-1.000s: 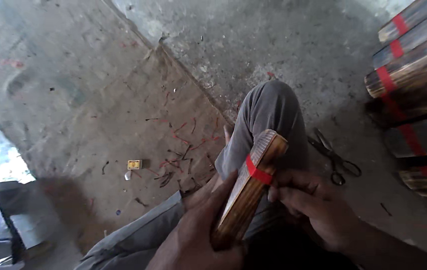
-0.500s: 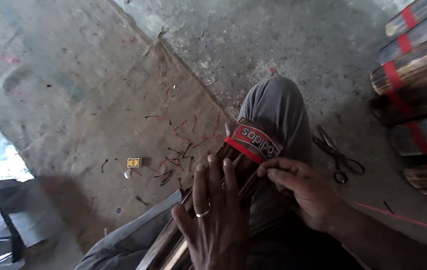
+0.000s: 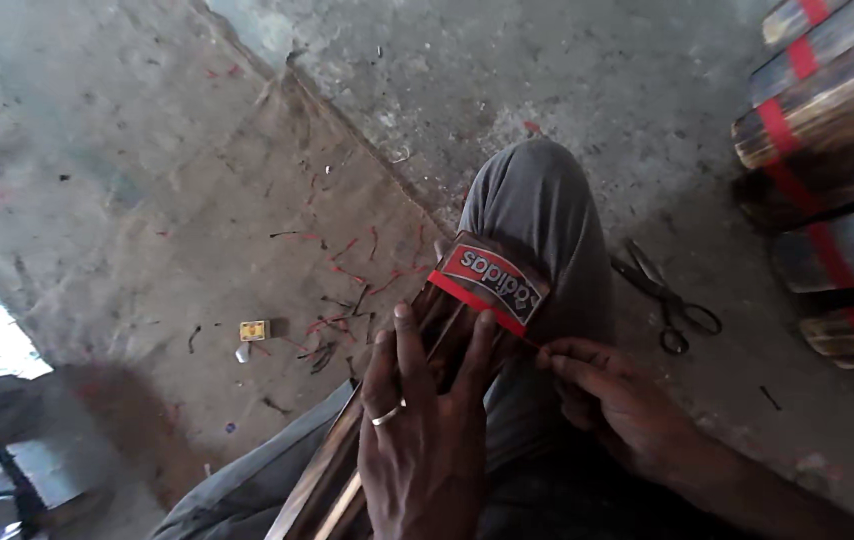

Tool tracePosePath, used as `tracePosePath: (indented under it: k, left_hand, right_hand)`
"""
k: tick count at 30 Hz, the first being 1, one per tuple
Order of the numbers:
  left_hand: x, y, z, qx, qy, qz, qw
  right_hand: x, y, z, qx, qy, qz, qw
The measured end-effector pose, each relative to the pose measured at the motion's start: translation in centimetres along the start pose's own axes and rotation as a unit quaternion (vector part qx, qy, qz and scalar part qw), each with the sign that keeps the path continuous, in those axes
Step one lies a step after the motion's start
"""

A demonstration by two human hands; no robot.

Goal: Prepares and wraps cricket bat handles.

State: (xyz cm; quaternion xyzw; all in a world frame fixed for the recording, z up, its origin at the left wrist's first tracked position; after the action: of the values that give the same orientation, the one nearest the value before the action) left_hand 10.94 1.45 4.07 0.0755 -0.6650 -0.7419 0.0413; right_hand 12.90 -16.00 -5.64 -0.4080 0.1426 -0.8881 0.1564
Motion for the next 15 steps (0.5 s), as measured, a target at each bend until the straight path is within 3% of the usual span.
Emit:
tracePosePath:
  k: [5, 9, 11, 15]
  left_hand:
    - [-0.5, 0.3, 0.7, 0.019, 0.007, 0.000, 1.000]
    - [-1.6, 1.0, 2.5, 0.127, -0.010, 0.075, 0.989]
    - [-1.9, 1.6, 3.3, 0.240, -0.017, 0.147, 0.959]
    - [-1.3, 0.5, 3.7, 0.466, -0.007, 0.275, 0.841]
  right_hand:
    - [-0.2, -0.5, 0.1, -0.002, -0.006, 0.005, 1.000]
    - [0.3, -2.7, 1.9, 0.012, 0.051, 0.071, 0.996]
    - [1.0, -4.1, 3.4, 0.024, 0.090, 0.101, 0.991]
    - [2.6, -6.3, 6.3, 0.014, 0.151, 0.131, 0.980]
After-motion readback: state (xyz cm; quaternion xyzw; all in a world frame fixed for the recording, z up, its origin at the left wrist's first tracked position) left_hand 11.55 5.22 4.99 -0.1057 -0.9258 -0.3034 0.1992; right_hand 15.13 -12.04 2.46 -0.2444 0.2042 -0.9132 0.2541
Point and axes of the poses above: each hand's wrist, its own x-axis away from the middle knuckle, its own y-axis out of the back of the hand, z = x × y, the point moved 10 cm from there along -x, towards the middle knuckle, and after that the axes turned 5 degrees about -z, right-handed, at the moved point
